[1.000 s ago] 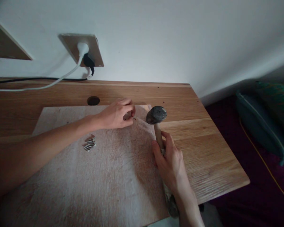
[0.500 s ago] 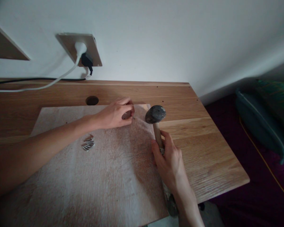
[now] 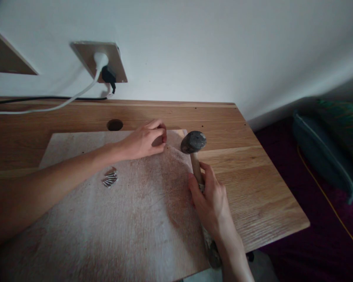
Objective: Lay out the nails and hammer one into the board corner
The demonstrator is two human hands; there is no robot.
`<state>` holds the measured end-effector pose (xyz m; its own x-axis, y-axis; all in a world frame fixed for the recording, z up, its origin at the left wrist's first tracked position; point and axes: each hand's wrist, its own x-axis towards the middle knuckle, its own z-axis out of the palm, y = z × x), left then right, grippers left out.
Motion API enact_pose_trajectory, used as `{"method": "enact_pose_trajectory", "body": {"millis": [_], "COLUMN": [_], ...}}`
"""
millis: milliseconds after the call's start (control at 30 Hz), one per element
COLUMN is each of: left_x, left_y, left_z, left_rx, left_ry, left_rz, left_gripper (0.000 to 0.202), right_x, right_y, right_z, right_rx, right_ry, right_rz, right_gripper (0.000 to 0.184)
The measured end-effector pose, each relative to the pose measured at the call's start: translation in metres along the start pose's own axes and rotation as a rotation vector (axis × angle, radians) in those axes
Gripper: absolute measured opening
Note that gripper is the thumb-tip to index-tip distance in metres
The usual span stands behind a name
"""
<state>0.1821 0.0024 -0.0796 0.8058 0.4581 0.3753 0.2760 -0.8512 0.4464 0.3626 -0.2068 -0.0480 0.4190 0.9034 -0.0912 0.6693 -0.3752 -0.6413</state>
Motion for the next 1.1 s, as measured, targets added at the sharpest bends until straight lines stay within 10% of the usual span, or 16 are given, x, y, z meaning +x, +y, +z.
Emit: {"method": "enact_pose_trajectory", "body": {"millis": [1100], "left_x": [0.0012], "left_y": [0.0003], "left_z": [-0.0052], "left_rx": [-0.198], "left_ry": [-0.088], "left_rz": [0.052], "left_gripper": [0.017], "right_x": [0.0008], "right_y": [0.0004], "right_z": [0.0001], "right_rx": [-0.019], "right_ry": [0.000], "right_rz": [0.022], "right_gripper": [0.041]}}
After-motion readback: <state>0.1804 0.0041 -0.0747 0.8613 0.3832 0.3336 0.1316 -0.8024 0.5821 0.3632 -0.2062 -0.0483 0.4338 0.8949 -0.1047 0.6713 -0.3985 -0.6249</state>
